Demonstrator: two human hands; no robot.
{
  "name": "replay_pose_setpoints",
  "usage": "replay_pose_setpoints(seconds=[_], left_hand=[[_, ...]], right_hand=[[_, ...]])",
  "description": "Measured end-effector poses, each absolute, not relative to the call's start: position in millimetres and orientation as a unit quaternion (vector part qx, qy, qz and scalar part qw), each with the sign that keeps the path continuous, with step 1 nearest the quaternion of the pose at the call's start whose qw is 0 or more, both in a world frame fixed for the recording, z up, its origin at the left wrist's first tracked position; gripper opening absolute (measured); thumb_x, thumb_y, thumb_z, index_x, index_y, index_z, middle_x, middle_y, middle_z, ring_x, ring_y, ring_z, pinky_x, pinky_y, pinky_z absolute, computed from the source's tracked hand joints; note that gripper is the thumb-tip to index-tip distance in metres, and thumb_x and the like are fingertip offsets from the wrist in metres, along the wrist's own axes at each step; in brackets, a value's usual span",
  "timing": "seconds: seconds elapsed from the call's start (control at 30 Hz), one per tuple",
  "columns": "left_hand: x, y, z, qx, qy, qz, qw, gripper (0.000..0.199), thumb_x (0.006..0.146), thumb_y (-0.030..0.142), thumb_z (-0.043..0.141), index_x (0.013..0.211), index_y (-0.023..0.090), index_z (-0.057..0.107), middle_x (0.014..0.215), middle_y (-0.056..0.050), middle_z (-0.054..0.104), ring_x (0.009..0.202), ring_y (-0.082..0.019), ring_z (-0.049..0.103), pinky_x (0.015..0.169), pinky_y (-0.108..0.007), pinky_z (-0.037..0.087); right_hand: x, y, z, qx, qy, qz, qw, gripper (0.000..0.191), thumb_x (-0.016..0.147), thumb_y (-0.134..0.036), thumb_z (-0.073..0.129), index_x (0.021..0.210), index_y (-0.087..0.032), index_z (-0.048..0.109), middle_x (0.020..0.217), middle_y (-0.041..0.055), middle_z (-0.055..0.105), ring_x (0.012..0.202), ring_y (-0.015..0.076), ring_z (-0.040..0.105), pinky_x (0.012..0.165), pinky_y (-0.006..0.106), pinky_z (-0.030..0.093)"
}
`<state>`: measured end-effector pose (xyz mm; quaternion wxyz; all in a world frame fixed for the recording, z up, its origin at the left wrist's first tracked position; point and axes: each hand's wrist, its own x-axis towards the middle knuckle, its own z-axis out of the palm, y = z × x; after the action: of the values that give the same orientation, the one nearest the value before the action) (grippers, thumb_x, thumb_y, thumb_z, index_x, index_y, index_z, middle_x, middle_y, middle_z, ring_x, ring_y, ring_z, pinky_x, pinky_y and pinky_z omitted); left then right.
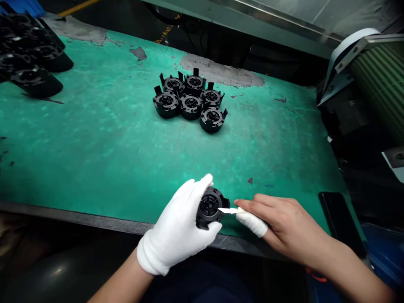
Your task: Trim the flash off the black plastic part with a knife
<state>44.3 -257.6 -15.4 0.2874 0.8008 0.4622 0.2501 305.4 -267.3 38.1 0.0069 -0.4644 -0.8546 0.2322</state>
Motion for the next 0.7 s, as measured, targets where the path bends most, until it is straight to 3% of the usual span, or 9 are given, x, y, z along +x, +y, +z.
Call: replay_pose_setpoints(seconds=[0.3,0.43,0.5,0.6,0.7], left_hand=[[43.6,-256.9,-15.5,0.812,0.465,0.226,0.271,0.077,0.082,0.031,0.065,0.149,0.021,0.029,0.148,-0.009,0.050,0.137,-0.029,0.047,0.119,-0.047,0.039],[42.3,-256.0,-12.6,0.819,0.458,0.208,0.277,0.075,0.082,0.029,0.064,0.149,0.023,0.030,0.150,-0.007,0.049,0.140,-0.029,0.044,0.121,-0.047,0.036],[41.9,-255.5,-11.5,0.820,0.457,0.198,0.281,0.078,0.081,0.027,0.064,0.150,0.024,0.028,0.151,-0.007,0.048,0.142,-0.030,0.042,0.122,-0.049,0.035],[41.6,-254.7,-11.2,0.820,0.457,0.194,0.286,0.083,0.080,0.027,0.065,0.153,0.025,0.025,0.151,-0.007,0.048,0.143,-0.030,0.042,0.122,-0.050,0.035],[42.0,-254.5,-12.1,0.819,0.456,0.201,0.285,0.083,0.081,0.026,0.064,0.153,0.024,0.023,0.150,-0.007,0.048,0.142,-0.029,0.043,0.122,-0.050,0.035]], right_hand=[[306.7,-255.9,39.9,-0.456,-0.876,0.150,-0.047,0.037,0.100,-0.026,0.046,0.135,-0.029,0.058,0.086,0.0006,0.063,0.075,0.0174,0.062,0.062,0.031,0.039],[350.5,-229.5,23.5,-0.576,-0.812,0.007,-0.096,0.034,0.097,-0.032,0.049,0.126,-0.030,0.066,0.091,0.0029,0.070,0.072,0.0207,0.065,0.050,0.030,0.032],[371.0,-221.9,18.9,-0.618,-0.781,-0.017,-0.093,0.034,0.096,-0.030,0.049,0.124,-0.031,0.067,0.099,0.0032,0.073,0.080,0.0228,0.068,0.051,0.029,0.035],[369.1,-230.5,25.7,-0.585,-0.807,0.077,-0.021,0.034,0.099,-0.029,0.046,0.127,-0.031,0.065,0.112,0.0027,0.072,0.094,0.0213,0.068,0.068,0.030,0.047],[336.0,-252.0,40.0,-0.482,-0.852,0.207,-0.007,0.033,0.103,-0.032,0.043,0.130,-0.031,0.061,0.100,0.0020,0.070,0.084,0.0159,0.066,0.070,0.028,0.046]])
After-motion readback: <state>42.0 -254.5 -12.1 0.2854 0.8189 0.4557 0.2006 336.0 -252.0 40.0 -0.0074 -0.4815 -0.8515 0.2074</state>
